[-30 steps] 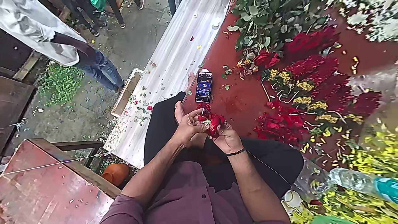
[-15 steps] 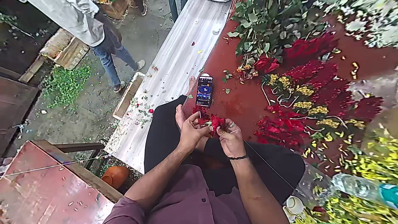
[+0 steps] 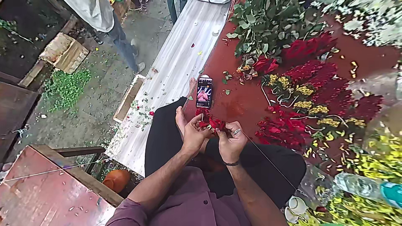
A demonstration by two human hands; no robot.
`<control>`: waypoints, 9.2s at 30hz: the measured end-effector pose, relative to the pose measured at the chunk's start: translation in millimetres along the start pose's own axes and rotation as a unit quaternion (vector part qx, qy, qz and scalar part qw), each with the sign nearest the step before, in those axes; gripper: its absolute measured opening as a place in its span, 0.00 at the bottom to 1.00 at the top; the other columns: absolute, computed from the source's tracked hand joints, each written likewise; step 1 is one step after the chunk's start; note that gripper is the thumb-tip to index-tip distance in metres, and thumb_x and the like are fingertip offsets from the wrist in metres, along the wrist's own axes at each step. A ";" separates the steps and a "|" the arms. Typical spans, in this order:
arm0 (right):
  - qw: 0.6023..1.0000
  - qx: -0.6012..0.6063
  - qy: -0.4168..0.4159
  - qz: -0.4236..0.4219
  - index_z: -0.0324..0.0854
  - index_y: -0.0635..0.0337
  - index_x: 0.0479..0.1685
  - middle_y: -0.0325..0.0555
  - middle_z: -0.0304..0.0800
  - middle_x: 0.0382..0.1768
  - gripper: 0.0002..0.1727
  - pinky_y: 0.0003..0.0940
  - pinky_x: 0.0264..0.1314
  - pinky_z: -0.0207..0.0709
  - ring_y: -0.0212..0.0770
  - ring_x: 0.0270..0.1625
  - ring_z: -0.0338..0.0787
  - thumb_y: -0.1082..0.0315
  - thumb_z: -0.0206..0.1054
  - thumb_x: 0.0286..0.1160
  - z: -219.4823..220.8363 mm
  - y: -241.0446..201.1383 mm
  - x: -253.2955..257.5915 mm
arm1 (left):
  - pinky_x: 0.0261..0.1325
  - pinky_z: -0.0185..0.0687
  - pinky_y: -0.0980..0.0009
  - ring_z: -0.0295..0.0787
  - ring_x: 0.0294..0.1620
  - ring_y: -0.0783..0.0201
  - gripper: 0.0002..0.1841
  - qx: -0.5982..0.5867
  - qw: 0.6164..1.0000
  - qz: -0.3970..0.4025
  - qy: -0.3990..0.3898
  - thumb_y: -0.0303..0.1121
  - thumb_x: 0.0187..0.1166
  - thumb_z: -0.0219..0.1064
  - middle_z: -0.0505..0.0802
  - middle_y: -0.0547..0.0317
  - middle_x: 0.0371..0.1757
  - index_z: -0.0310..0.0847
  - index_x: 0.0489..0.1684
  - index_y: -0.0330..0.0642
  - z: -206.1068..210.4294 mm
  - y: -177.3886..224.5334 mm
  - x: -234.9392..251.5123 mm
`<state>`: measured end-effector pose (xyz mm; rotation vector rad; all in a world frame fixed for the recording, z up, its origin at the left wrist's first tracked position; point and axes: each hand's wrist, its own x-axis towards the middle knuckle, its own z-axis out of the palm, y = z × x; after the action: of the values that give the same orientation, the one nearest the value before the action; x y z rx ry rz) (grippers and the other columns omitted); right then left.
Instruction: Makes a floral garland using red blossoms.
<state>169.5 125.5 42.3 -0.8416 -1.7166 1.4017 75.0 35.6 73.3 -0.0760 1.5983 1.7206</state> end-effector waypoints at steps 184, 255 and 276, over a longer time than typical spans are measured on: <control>0.952 0.145 -0.168 0.211 0.77 0.62 0.62 0.51 0.93 0.36 0.28 0.36 0.35 0.88 0.44 0.34 0.92 0.80 0.76 0.57 -26.6 -13.0 12.8 | 0.42 0.85 0.65 0.88 0.40 0.64 0.20 0.159 0.986 -0.006 -0.056 0.34 0.81 0.68 0.94 0.53 0.48 0.85 0.70 0.39 -34.8 7.2 1.7; 0.857 0.142 -0.483 0.107 0.94 0.61 0.36 0.34 0.94 0.33 0.08 0.21 0.45 0.83 0.21 0.38 0.89 0.66 0.73 0.75 -58.2 -19.6 31.8 | 0.51 0.85 0.53 0.90 0.44 0.66 0.10 0.542 0.809 -0.013 -0.227 0.47 0.65 0.81 0.95 0.66 0.37 0.95 0.29 0.53 -59.2 90.8 9.5; 0.849 0.128 -0.502 0.105 0.93 0.62 0.36 0.35 0.93 0.33 0.08 0.22 0.45 0.82 0.22 0.38 0.88 0.66 0.72 0.77 -67.1 -21.8 38.6 | 0.47 0.76 0.63 0.81 0.42 0.68 0.12 0.519 0.830 0.059 -0.198 0.51 0.70 0.76 0.89 0.68 0.32 0.96 0.34 0.55 -57.8 69.9 -4.3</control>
<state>207.5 187.2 77.1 -0.0842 -2.0968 2.4248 13.3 -10.9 121.1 0.8676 1.9974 0.6612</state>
